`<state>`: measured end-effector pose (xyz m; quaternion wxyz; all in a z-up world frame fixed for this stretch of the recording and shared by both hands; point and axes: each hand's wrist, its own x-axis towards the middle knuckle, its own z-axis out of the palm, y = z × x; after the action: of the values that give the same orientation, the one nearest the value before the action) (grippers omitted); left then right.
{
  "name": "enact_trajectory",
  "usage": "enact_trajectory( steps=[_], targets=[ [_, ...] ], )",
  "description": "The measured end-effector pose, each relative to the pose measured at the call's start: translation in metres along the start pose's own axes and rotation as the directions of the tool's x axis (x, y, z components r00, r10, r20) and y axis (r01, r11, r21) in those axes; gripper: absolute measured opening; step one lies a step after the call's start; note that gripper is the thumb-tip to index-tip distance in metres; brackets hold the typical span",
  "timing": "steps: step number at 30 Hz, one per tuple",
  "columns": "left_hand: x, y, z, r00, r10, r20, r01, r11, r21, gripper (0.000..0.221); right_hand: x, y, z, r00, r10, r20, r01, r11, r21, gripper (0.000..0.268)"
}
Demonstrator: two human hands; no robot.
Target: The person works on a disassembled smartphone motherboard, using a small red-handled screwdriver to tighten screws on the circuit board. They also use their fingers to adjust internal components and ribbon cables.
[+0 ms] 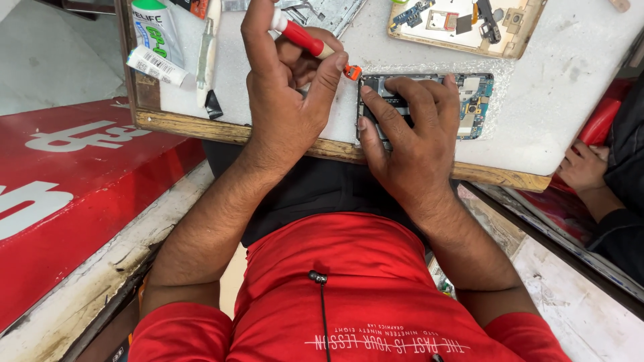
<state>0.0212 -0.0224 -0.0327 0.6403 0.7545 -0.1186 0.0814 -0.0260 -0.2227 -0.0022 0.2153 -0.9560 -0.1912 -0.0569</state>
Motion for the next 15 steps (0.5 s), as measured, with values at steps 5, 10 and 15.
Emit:
enact_trajectory(
  steps=[5, 10, 15],
  targets=[
    [-0.0006, -0.0007, 0.0008, 1.000, 0.015, -0.003, -0.015, 1.000, 0.016, 0.075, -0.0004, -0.0003, 0.0002, 1.000, -0.005, 0.001, 0.005, 1.000, -0.004, 0.037],
    [0.0001, -0.0008, 0.0007, 1.000, 0.011, 0.001, -0.011, 1.000, 0.009, 0.074, -0.0009, 0.0006, 0.0001, 1.000, -0.006, 0.008, 0.006, 1.000, -0.008, 0.037],
    [0.0001, -0.0021, 0.0000, 1.000, 0.011, 0.001, -0.011, 1.000, 0.018, 0.072, -0.0016, 0.0019, 0.0012, 1.000, -0.009, 0.012, 0.009, 1.000, -0.007, 0.037]
  ],
)
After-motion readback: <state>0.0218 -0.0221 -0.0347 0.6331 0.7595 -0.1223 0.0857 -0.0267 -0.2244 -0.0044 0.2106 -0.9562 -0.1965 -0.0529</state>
